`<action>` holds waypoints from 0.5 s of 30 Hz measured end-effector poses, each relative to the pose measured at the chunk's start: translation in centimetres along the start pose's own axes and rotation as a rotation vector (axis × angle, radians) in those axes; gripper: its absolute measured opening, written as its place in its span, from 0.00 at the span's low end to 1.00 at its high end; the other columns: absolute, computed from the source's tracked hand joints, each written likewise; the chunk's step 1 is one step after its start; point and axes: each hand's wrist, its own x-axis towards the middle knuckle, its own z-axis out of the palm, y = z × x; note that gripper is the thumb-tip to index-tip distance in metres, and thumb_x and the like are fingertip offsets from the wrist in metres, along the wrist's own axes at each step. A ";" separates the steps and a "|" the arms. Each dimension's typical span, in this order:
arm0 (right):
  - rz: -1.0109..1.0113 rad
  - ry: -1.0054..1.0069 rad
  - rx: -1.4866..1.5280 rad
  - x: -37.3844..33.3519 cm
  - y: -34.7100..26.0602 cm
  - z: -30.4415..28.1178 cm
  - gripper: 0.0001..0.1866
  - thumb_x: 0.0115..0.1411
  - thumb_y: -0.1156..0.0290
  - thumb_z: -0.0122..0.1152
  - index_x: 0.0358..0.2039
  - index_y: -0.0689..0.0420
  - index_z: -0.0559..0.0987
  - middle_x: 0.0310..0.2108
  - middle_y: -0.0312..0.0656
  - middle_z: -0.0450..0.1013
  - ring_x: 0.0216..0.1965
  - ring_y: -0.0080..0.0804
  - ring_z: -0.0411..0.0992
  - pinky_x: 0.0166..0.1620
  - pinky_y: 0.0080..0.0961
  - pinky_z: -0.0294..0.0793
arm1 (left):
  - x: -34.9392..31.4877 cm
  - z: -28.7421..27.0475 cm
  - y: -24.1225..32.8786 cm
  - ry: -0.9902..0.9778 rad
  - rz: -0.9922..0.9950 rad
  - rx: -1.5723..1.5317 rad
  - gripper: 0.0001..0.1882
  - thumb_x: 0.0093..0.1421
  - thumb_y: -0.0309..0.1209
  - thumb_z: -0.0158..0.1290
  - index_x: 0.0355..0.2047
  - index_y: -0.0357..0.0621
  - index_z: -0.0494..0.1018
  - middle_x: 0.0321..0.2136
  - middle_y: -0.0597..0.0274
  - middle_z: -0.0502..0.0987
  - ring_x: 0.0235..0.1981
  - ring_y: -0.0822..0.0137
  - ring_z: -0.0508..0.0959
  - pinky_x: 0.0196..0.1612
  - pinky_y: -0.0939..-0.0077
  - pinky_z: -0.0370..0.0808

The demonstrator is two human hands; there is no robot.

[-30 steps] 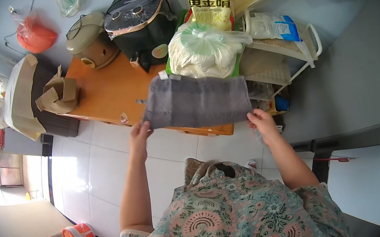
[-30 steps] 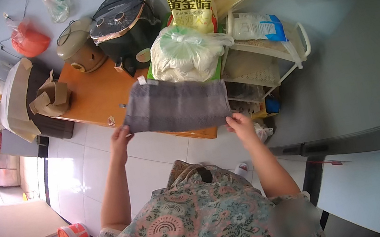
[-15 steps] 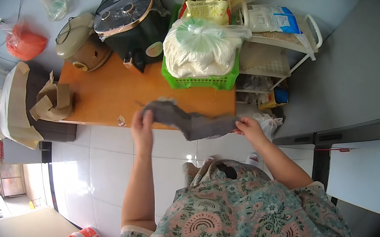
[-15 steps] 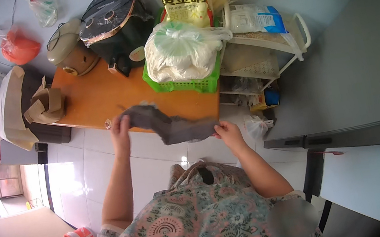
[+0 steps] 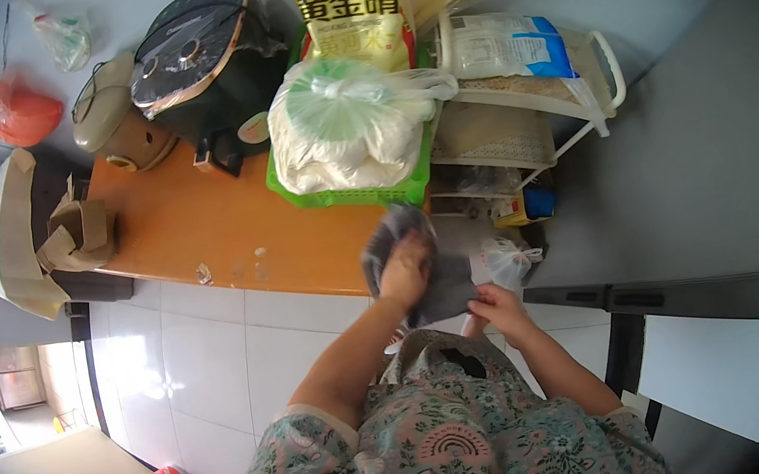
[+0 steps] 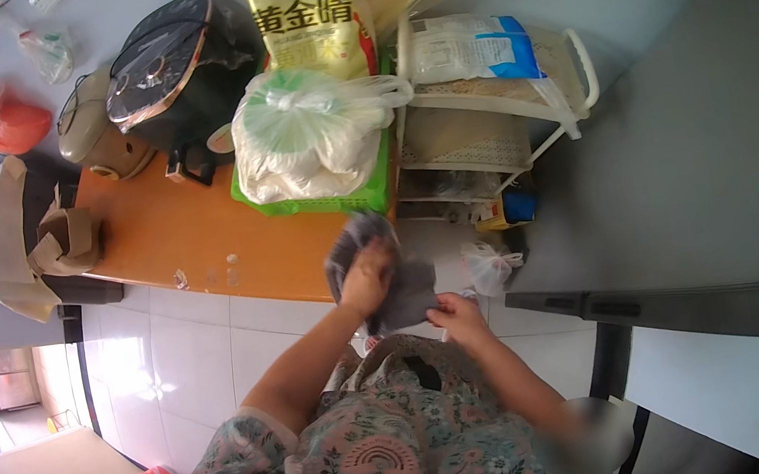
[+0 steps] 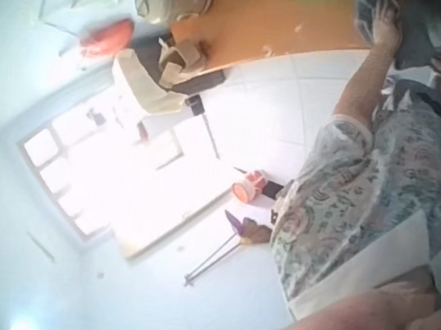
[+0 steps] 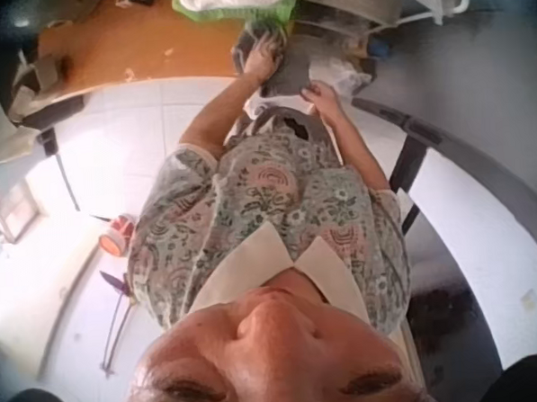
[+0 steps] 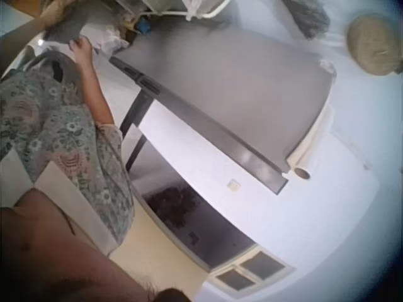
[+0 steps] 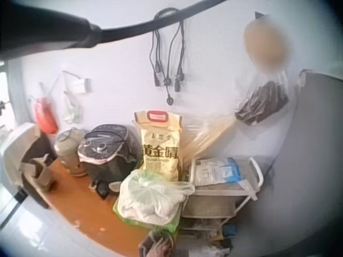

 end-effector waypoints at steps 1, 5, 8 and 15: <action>-0.001 0.054 0.042 0.0 0.6 -1.8 0.17 0.60 0.71 0.55 0.49 0.61 0.68 0.40 0.38 0.72 0.38 0.24 0.70 0.41 0.20 0.70 | 0.2 -0.2 1.9 -0.196 -0.154 -0.092 0.17 0.57 0.36 0.49 0.46 0.43 0.71 0.48 0.49 0.72 0.51 0.50 0.69 0.53 0.57 0.66; -0.026 0.211 0.215 -0.4 0.7 -7.7 0.18 0.59 0.71 0.57 0.48 0.61 0.69 0.40 0.39 0.70 0.38 0.24 0.69 0.41 0.21 0.71 | 1.1 -1.9 4.4 -0.115 -0.571 -0.464 0.12 0.61 0.32 0.47 0.43 0.41 0.71 0.34 0.50 0.76 0.35 0.59 0.77 0.41 0.65 0.72; -0.073 0.215 0.255 0.2 -1.7 -7.7 0.17 0.59 0.72 0.56 0.49 0.61 0.70 0.42 0.41 0.70 0.41 0.26 0.70 0.44 0.22 0.71 | 1.0 -6.3 1.7 0.342 -0.731 -0.801 0.09 0.63 0.29 0.45 0.42 0.39 0.70 0.30 0.53 0.75 0.32 0.68 0.75 0.38 0.74 0.71; -0.226 -0.059 0.328 6.7 -4.3 -2.1 0.16 0.59 0.77 0.54 0.49 0.61 0.70 0.43 0.41 0.70 0.44 0.27 0.69 0.48 0.24 0.70 | 3.3 -12.7 6.9 0.143 -0.160 -0.211 0.15 0.44 0.15 0.51 0.34 0.41 0.72 0.46 0.51 0.70 0.48 0.52 0.68 0.44 0.65 0.71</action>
